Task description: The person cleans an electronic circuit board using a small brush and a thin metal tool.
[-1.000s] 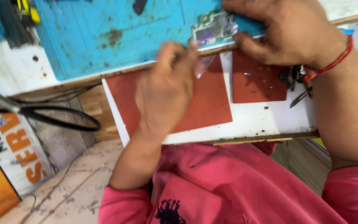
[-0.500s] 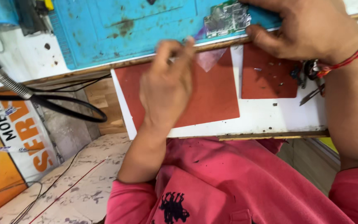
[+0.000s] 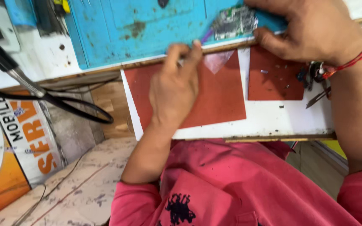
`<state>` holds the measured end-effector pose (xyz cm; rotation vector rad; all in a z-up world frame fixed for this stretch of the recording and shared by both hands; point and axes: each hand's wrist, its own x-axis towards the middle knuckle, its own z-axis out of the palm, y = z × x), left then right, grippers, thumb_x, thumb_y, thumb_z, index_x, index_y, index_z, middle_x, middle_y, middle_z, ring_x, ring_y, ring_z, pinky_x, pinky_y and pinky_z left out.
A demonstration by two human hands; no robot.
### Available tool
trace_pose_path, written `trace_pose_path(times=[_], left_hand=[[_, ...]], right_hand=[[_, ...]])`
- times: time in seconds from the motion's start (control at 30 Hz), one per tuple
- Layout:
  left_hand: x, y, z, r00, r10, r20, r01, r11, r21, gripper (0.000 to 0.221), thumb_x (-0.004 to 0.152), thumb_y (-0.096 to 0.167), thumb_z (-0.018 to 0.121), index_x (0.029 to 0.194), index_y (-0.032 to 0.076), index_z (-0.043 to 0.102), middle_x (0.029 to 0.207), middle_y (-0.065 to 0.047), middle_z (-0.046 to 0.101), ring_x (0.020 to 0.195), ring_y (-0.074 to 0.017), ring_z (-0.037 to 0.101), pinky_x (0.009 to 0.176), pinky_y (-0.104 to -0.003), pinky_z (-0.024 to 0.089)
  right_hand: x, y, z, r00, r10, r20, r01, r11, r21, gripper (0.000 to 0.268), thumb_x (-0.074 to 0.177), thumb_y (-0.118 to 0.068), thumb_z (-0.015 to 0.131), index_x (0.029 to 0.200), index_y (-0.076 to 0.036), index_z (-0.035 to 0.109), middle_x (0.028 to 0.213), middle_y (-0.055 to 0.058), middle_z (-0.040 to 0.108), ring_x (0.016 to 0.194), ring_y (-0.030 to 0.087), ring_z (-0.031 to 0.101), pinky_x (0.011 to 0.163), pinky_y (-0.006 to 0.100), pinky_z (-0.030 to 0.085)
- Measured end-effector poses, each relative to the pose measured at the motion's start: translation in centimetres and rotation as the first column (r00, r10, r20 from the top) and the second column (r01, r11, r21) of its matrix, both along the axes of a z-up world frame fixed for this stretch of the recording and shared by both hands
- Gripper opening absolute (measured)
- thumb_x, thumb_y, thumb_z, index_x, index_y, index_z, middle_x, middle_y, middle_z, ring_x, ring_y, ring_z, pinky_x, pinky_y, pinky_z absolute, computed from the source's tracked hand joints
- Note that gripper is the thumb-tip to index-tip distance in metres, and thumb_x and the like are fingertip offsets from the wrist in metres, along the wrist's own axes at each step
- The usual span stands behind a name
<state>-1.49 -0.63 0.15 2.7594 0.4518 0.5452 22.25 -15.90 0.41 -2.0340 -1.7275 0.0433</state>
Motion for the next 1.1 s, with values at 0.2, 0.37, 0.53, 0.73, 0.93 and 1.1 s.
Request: trace_pose_path(times=[0.2, 0.37, 0.53, 0.73, 0.93, 1.1], left_hand=[[0.4, 0.6, -0.3, 1.0, 0.0, 0.03, 0.001, 0.998, -0.056, 0.033, 0.099, 0.006, 0.067, 0.13, 0.019, 0.071, 0.11, -0.003, 0.063, 0.07, -0.0278, 0.066, 0.059, -0.043, 0.053], [0.9, 1.1, 0.0, 1.0, 0.003, -0.002, -0.004, 0.998, -0.065, 0.032, 0.097, 0.009, 0.068, 0.126, 0.019, 0.073, 0.108, -0.002, 0.062, 0.069, -0.0272, 0.067, 0.057, -0.043, 0.053], [1.7, 1.0, 0.9, 0.997, -0.004, -0.079, 0.008, 0.999, 0.048, 0.034, 0.096, 0.004, 0.065, 0.128, 0.012, 0.073, 0.105, -0.006, 0.059, 0.063, -0.0272, 0.066, 0.055, -0.045, 0.053], [2.9, 1.2, 0.7, 0.995, 0.046, -0.09, -0.038, 0.995, 0.09, 0.03, 0.099, 0.006, 0.066, 0.129, 0.012, 0.072, 0.109, -0.006, 0.06, 0.069, -0.0264, 0.068, 0.059, -0.043, 0.055], [2.1, 0.3, 1.0, 0.997, 0.028, -0.073, -0.023, 0.997, 0.068, 0.039, 0.093, 0.005, 0.067, 0.13, 0.013, 0.071, 0.104, -0.005, 0.059, 0.07, -0.0237, 0.069, 0.058, -0.041, 0.056], [1.0, 0.3, -0.1, 0.997, -0.031, -0.071, 0.042, 0.987, 0.154, 0.044, 0.089, 0.003, 0.068, 0.133, 0.008, 0.069, 0.119, -0.012, 0.061, 0.072, -0.027, 0.068, 0.059, -0.041, 0.057]], right_hand=[[-0.2, -0.3, -0.5, 0.997, -0.053, -0.06, 0.051, 0.998, -0.034, 0.046, 0.094, -0.025, 0.075, 0.135, -0.005, 0.072, 0.11, 0.019, 0.073, 0.085, 0.035, 0.071, 0.073, 0.042, 0.058], [-0.4, 0.2, 0.4, 0.989, -0.125, -0.084, 0.113, 0.984, -0.137, 0.048, 0.089, -0.025, 0.077, 0.133, -0.007, 0.073, 0.109, 0.018, 0.073, 0.086, 0.037, 0.071, 0.073, 0.044, 0.058], [-0.2, 1.0, 1.5, 0.998, 0.057, -0.022, -0.055, 0.995, 0.087, 0.046, 0.078, -0.016, 0.074, 0.122, -0.002, 0.072, 0.131, 0.011, 0.066, 0.112, 0.034, 0.065, 0.093, 0.044, 0.055], [0.0, 0.7, 0.9, 0.997, 0.009, -0.082, -0.008, 1.0, 0.013, 0.048, 0.082, -0.017, 0.075, 0.127, -0.002, 0.072, 0.136, 0.011, 0.064, 0.115, 0.034, 0.063, 0.097, 0.045, 0.051], [0.4, 0.9, 1.2, 0.994, 0.07, -0.084, -0.062, 0.994, 0.093, 0.047, 0.074, -0.014, 0.075, 0.119, -0.001, 0.072, 0.13, 0.014, 0.064, 0.115, 0.035, 0.062, 0.099, 0.046, 0.05], [0.1, 0.6, 1.0, 0.974, -0.098, -0.205, 0.065, 0.984, -0.165, 0.049, 0.084, -0.02, 0.074, 0.131, -0.007, 0.069, 0.129, 0.013, 0.065, 0.11, 0.035, 0.065, 0.096, 0.045, 0.053]])
